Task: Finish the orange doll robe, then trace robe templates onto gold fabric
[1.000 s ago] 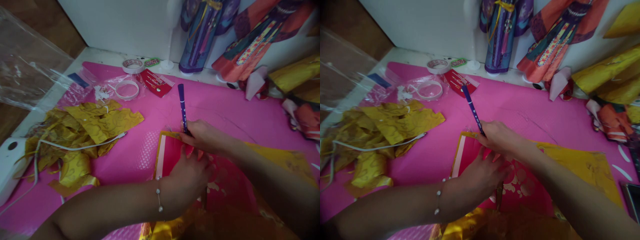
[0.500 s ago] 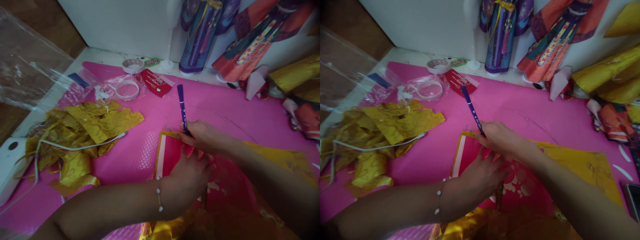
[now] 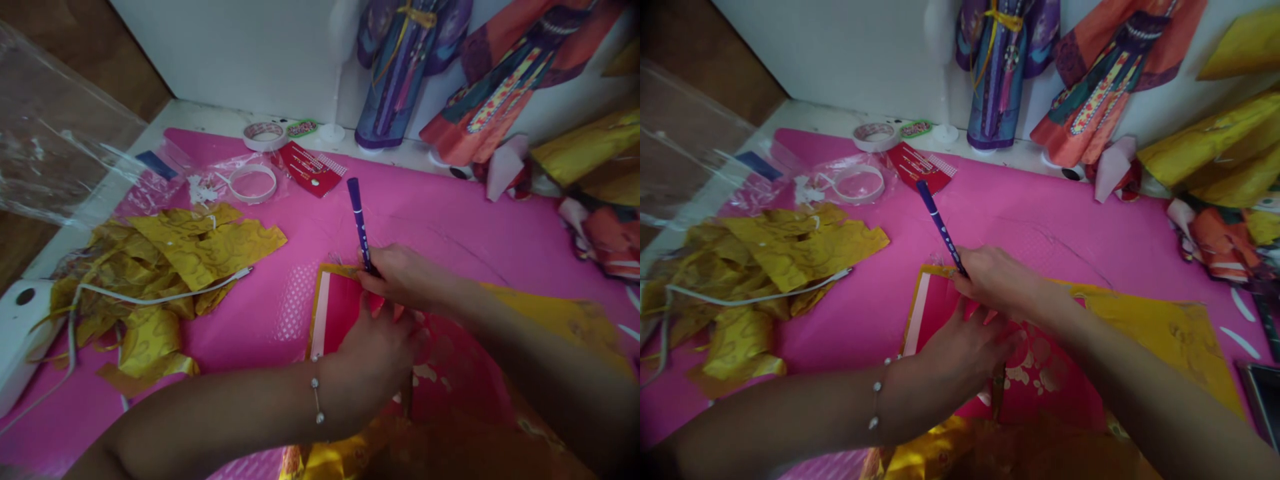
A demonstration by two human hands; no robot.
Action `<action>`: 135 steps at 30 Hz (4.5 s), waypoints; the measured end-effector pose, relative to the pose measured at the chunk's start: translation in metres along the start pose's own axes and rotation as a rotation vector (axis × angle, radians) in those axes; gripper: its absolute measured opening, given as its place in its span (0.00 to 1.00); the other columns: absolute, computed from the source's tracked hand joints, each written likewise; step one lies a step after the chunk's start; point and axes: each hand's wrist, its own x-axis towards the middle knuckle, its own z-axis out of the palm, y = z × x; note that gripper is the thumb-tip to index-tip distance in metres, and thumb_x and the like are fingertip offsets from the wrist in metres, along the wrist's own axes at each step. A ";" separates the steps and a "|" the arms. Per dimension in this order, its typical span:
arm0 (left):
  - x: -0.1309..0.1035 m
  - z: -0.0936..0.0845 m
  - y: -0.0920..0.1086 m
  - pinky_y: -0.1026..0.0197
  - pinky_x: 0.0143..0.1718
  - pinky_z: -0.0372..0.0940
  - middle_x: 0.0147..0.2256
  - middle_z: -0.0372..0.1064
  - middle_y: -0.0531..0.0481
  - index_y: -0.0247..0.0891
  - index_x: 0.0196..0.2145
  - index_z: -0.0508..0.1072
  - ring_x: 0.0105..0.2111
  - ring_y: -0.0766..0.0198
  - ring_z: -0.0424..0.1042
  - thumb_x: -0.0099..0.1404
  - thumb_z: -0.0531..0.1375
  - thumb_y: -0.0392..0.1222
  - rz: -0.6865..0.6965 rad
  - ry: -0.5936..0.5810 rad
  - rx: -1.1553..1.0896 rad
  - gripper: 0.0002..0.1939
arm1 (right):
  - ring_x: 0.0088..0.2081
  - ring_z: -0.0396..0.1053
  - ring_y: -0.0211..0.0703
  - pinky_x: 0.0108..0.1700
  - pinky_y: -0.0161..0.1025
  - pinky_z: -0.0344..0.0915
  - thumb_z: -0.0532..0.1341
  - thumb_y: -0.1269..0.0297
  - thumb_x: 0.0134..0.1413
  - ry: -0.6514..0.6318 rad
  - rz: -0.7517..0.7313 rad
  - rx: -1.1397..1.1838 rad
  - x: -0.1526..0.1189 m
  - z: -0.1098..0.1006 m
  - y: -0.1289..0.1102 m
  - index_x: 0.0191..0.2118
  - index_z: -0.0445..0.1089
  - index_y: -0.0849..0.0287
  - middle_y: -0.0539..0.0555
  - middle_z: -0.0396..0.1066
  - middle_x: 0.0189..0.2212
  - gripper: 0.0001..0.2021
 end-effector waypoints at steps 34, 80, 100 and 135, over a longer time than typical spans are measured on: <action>0.005 -0.004 -0.005 0.33 0.57 0.62 0.63 0.59 0.35 0.37 0.61 0.65 0.61 0.37 0.60 0.66 0.60 0.58 0.015 -0.110 -0.009 0.32 | 0.22 0.59 0.35 0.25 0.34 0.52 0.55 0.64 0.62 0.150 0.015 0.562 -0.036 0.007 0.021 0.34 0.59 0.55 0.43 0.60 0.20 0.05; 0.004 -0.007 -0.005 0.39 0.55 0.63 0.59 0.65 0.38 0.37 0.55 0.71 0.56 0.41 0.64 0.67 0.60 0.55 0.034 -0.081 -0.017 0.25 | 0.18 0.59 0.34 0.24 0.35 0.46 0.55 0.68 0.59 0.040 0.014 0.217 -0.017 -0.006 0.009 0.31 0.59 0.56 0.44 0.63 0.17 0.06; 0.002 -0.006 -0.006 0.33 0.58 0.60 0.59 0.65 0.38 0.38 0.58 0.68 0.63 0.38 0.57 0.68 0.60 0.51 0.023 -0.074 -0.053 0.24 | 0.21 0.55 0.35 0.25 0.35 0.48 0.54 0.68 0.57 0.112 0.006 0.208 -0.008 -0.005 0.016 0.30 0.54 0.55 0.45 0.59 0.20 0.06; 0.004 -0.010 -0.010 0.30 0.63 0.53 0.67 0.52 0.33 0.41 0.63 0.64 0.67 0.33 0.51 0.50 0.69 0.67 -0.026 -0.212 -0.108 0.49 | 0.24 0.60 0.34 0.28 0.34 0.56 0.58 0.65 0.60 0.424 0.116 0.739 -0.038 0.027 0.037 0.34 0.64 0.57 0.44 0.62 0.23 0.04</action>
